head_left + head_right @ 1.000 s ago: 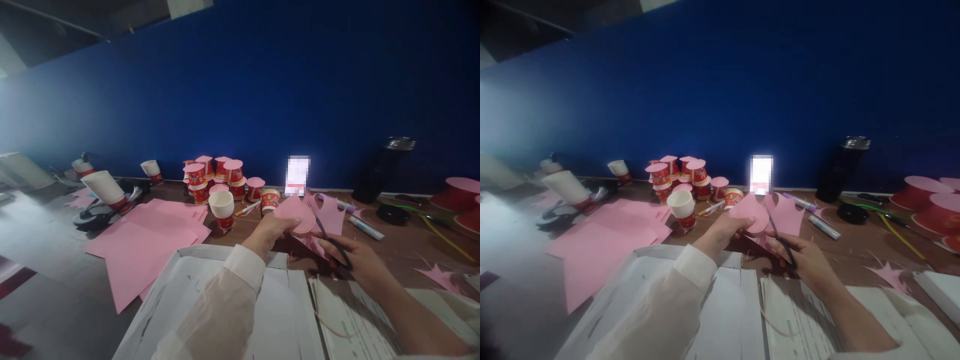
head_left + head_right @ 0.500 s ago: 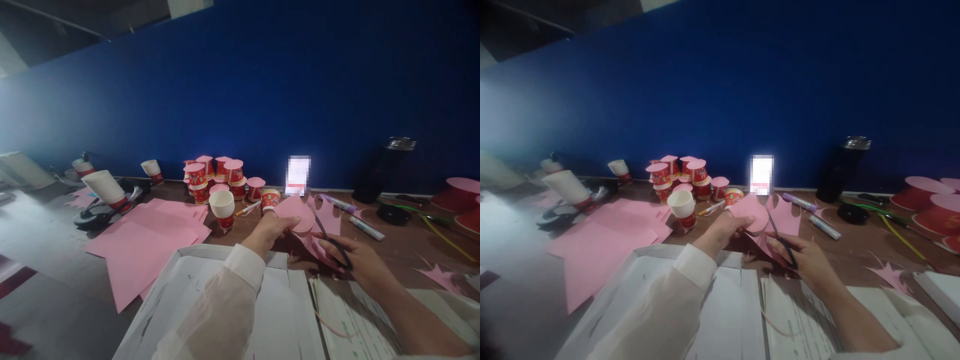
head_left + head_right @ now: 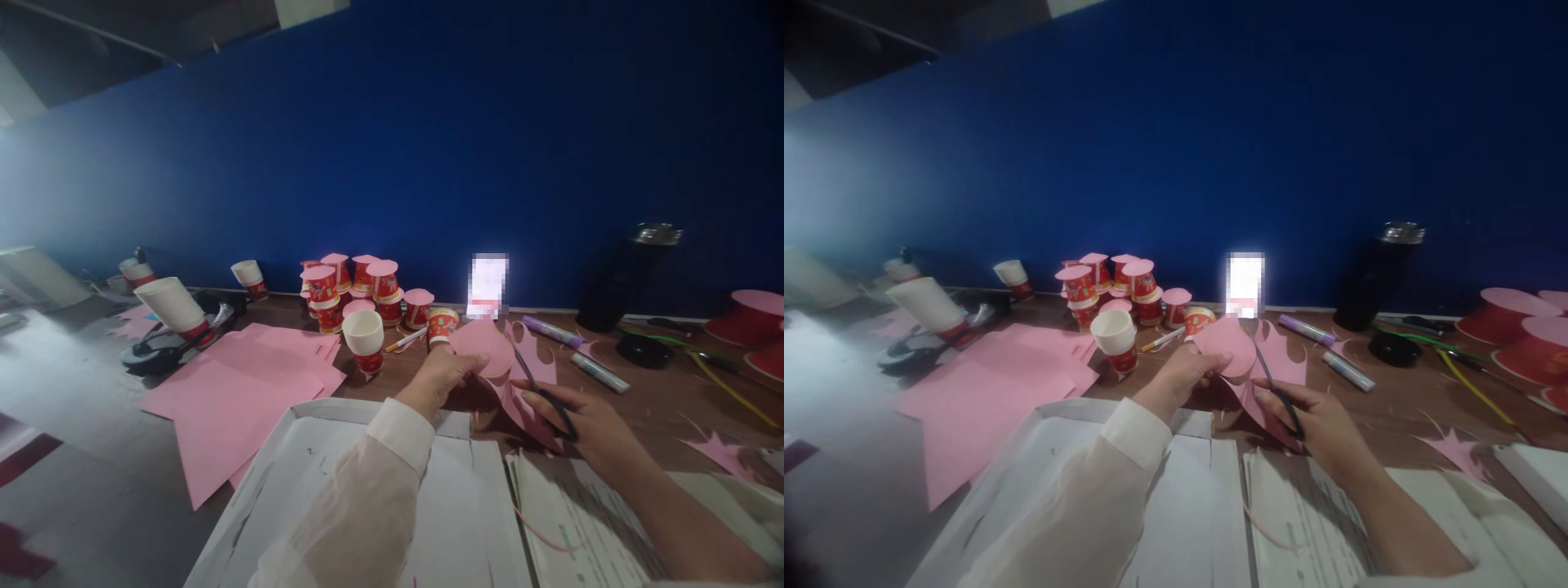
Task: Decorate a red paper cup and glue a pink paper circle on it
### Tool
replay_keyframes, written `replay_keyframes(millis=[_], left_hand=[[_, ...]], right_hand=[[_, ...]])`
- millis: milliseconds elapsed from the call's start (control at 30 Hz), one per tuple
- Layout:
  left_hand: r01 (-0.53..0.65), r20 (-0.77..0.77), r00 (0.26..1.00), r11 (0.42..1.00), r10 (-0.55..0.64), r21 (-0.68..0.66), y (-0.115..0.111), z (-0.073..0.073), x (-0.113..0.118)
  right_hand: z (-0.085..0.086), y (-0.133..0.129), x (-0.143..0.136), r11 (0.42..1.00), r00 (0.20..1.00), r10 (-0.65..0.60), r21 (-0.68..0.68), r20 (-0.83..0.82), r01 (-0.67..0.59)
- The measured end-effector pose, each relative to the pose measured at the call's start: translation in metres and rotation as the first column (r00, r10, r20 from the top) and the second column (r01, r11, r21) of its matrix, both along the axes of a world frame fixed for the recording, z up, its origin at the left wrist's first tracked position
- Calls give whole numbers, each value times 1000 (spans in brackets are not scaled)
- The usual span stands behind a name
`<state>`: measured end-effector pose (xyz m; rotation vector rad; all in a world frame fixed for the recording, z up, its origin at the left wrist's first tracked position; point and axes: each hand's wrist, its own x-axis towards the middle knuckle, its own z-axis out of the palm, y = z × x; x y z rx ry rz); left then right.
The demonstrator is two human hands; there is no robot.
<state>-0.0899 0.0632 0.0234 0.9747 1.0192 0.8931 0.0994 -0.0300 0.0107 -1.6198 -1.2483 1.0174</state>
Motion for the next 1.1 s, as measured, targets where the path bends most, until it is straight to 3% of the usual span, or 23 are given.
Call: replay_keyframes(millis=[267,400,567,733,900,1100], left_hand=[[-10,-15,1000,993,11,116,2,-6,2],[-6,39,999,997,3,75,1,-2,1],[-23,145,989,1000,24,-8,1,0,3],[-73,262,961,995,87,-65,-4,2,7],[-106,279,951,987,135,-119,-11,2,16],[-130,238,959,984,157,-123,-18,-6,29]], right_hand=[[-2,3,7,1000,999,-16,19,36,16],[7,-2,-2,999,999,-50,-9,-7,50],[9,-3,-10,982,978,-189,-27,-85,187],[1,2,-8,990,989,-143,-16,-43,142],[1,-5,-24,989,961,-140,11,-240,147],[-3,-5,-32,990,942,-115,46,-316,136]])
